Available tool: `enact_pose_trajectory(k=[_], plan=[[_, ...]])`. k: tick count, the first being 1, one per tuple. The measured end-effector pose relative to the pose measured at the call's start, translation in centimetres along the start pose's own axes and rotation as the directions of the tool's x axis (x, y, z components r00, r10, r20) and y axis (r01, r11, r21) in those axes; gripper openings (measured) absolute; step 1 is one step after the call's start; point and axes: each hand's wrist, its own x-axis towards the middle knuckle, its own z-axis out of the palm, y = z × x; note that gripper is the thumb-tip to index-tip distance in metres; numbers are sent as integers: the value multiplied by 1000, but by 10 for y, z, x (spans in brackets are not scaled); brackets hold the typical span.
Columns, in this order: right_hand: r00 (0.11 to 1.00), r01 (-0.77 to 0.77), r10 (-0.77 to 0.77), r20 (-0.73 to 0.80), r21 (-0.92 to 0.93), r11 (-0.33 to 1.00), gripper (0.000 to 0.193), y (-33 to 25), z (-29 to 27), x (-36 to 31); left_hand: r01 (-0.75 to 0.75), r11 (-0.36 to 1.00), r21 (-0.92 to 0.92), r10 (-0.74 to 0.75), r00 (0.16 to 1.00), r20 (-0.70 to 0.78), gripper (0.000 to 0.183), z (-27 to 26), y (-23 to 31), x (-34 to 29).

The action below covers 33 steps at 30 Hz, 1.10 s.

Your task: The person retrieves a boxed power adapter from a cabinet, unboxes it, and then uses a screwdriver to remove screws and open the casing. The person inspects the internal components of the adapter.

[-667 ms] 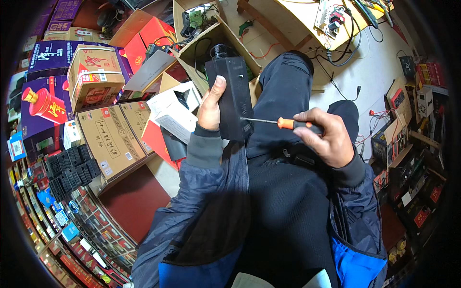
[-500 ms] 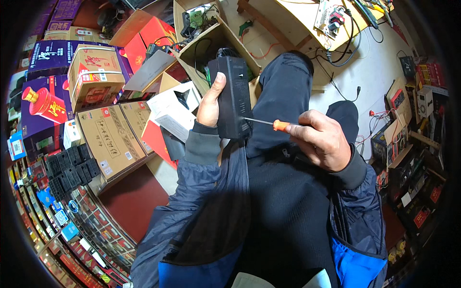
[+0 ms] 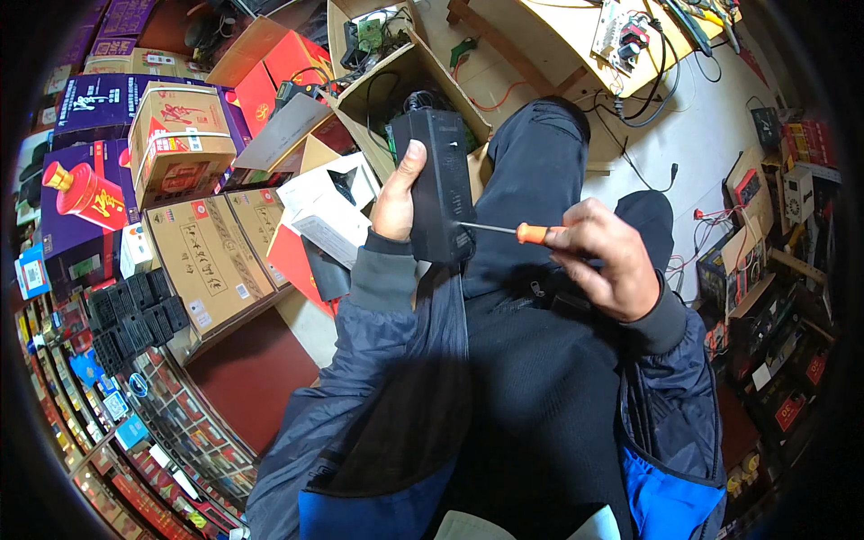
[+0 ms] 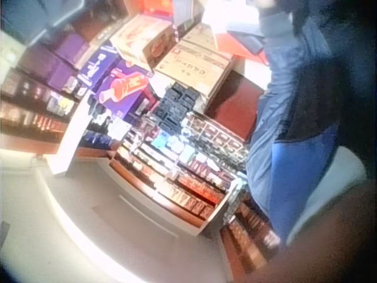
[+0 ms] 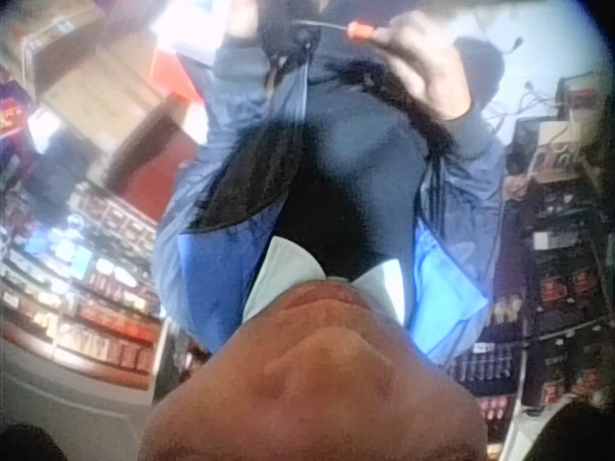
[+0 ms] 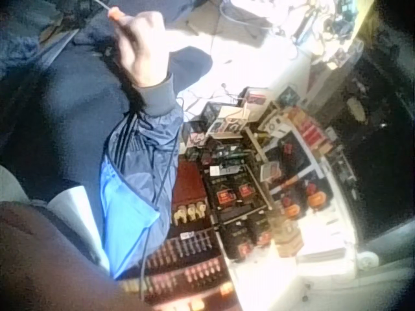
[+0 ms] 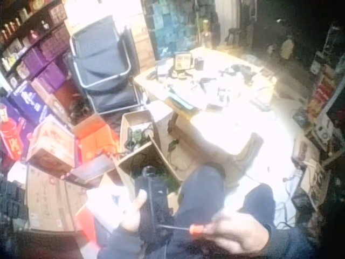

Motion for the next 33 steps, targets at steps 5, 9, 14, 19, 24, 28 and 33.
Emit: enact_pose_trajectory(k=[5,9,14,19,24,28,33], plan=[[964,-228,247,-97,176,958,42,-1,2,-3,-33,999,-34,32,999,-34,66,2,1,-6],[719,-610,694,40,515,602,28,-4,2,-4,-133,991,6,133,989,-58,64,11,-2,-12],[982,-157,168,-90,121,980,19,-7,-2,-2,-56,997,-50,55,998,-33,60,12,0,-5],[965,-216,227,-132,95,972,23,-14,-2,-2,-51,995,-91,52,999,-1,57,9,0,-4],[846,-515,531,-50,181,838,20,-15,-4,-5,-84,996,-12,83,994,-66,56,11,-4,-5],[981,-159,166,-98,79,984,18,-13,-1,-4,-65,996,-59,64,998,-17,60,9,-3,-5],[943,-278,305,-136,183,943,30,-18,-2,-2,-96,995,-7,95,994,-60,62,7,-5,-4]])
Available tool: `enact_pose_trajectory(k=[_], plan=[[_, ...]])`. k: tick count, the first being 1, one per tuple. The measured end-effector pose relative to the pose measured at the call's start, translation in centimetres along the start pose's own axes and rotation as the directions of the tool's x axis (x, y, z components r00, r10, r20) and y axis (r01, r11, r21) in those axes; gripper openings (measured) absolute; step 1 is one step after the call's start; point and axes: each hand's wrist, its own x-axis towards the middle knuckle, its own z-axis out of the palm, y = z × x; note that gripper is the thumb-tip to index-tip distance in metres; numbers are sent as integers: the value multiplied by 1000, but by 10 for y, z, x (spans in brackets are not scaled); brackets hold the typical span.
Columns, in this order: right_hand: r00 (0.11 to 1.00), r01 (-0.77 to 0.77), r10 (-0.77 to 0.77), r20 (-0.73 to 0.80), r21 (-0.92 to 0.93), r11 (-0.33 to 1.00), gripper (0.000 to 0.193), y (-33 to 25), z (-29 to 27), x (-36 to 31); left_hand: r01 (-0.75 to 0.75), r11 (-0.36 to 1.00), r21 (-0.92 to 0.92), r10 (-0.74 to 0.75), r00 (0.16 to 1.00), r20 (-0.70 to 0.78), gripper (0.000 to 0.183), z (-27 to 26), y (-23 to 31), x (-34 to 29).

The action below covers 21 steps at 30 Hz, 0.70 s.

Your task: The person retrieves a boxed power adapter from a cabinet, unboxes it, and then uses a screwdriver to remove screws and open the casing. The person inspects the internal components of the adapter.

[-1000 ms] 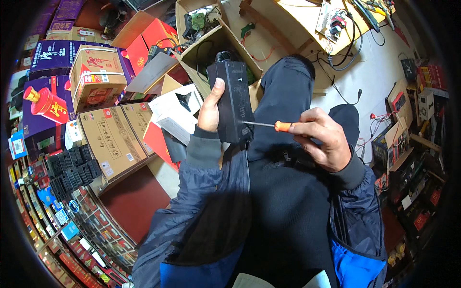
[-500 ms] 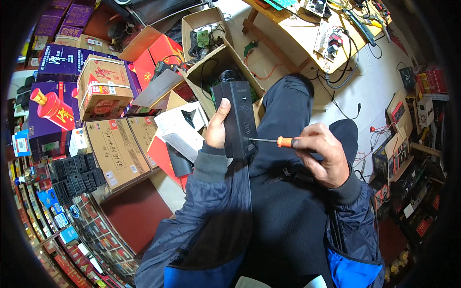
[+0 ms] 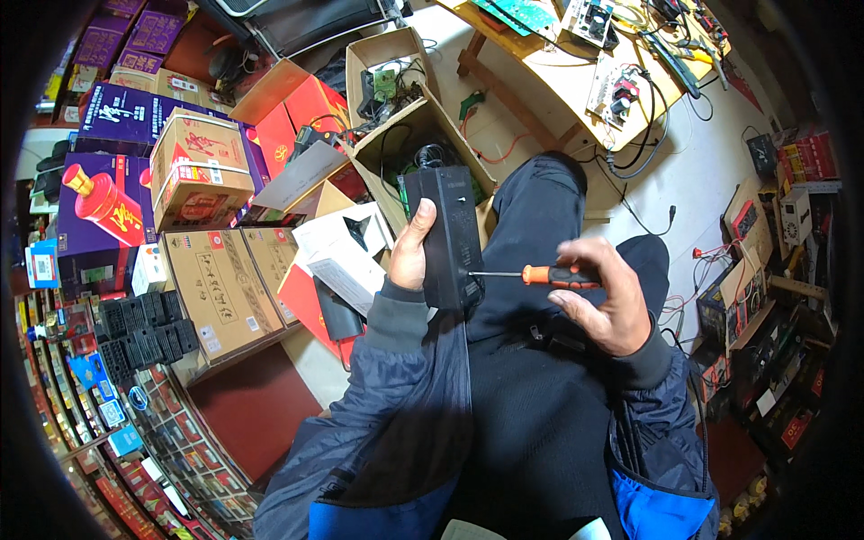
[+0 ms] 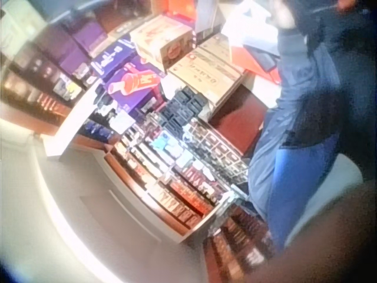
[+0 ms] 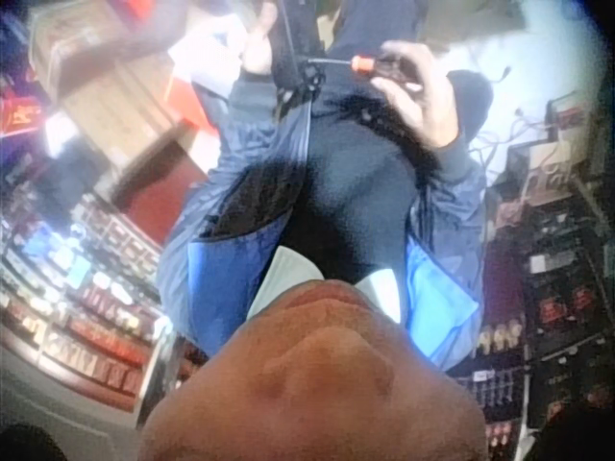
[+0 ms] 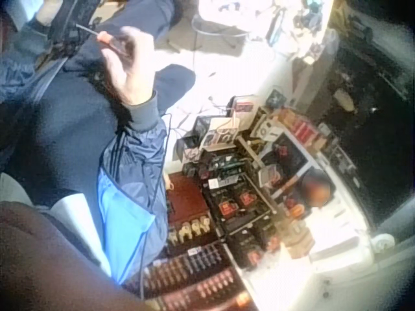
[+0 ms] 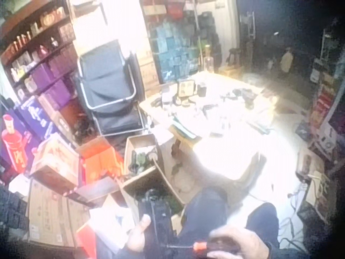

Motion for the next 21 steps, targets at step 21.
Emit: enact_pose_trajectory(k=[21], plan=[[981,192,-192,3,-22,981,18,17,-1,4,66,997,-30,-63,995,83,66,5,2,14]])
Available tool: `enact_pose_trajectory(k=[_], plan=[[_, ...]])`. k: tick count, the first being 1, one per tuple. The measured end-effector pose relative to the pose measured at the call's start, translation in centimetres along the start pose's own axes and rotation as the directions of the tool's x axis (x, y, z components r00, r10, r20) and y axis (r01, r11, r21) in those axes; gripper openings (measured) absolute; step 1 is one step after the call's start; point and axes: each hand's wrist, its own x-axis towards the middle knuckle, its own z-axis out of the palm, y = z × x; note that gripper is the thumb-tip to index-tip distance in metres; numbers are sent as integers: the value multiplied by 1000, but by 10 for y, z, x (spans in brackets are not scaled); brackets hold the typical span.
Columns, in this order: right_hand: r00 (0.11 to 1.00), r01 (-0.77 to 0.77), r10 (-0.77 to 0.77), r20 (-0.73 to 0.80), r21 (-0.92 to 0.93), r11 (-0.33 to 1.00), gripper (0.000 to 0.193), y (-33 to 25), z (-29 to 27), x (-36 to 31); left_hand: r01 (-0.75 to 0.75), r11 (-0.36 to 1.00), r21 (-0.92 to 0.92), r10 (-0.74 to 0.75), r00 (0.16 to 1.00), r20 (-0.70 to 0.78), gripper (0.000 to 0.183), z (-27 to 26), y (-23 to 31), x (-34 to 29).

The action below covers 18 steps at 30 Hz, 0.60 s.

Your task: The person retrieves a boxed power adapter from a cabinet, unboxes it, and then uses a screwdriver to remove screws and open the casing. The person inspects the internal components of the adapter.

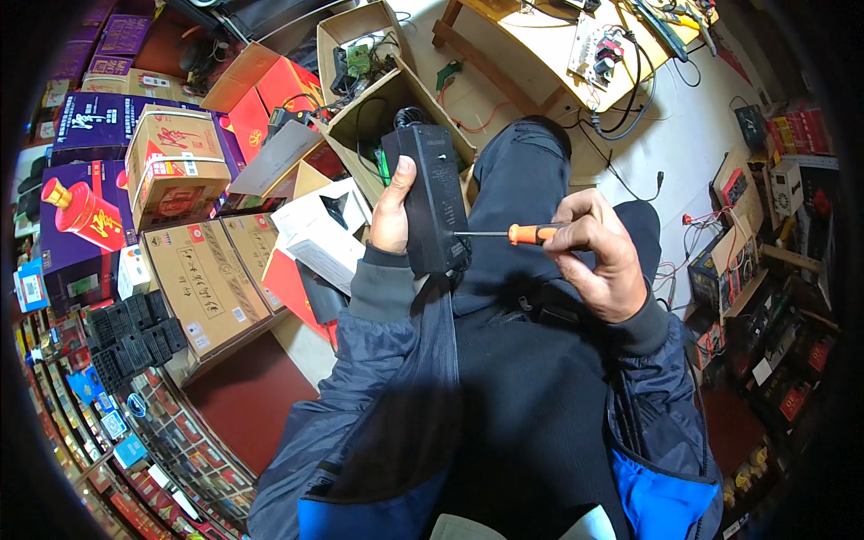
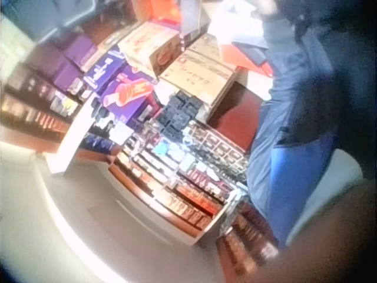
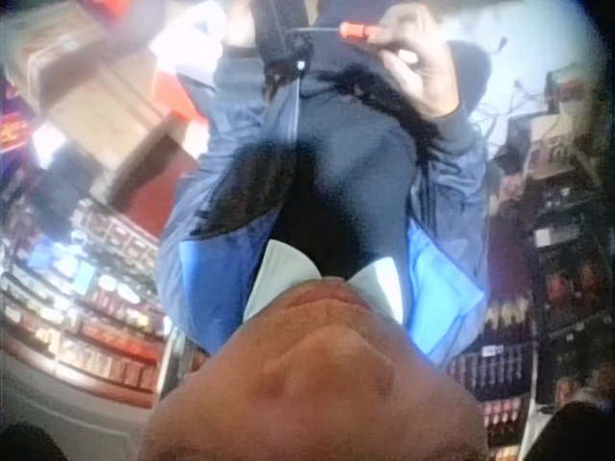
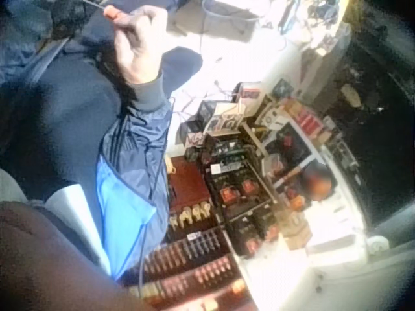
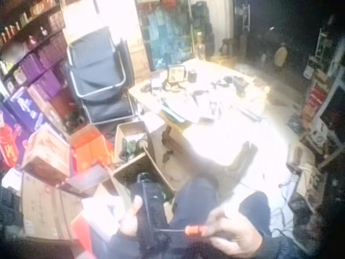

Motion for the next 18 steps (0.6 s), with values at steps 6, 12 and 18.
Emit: enact_pose_trajectory(k=[6,12,18], plan=[[925,-369,371,-76,40,929,24,3,3,0,-36,999,41,38,998,-46,62,-1,2,2],[996,-91,91,2,8,996,22,3,-1,0,-14,999,-28,13,999,-47,58,-2,-2,0],[938,-333,332,-100,9,943,37,-9,-4,4,-3,1000,-13,3,1000,-23,56,7,0,1]])
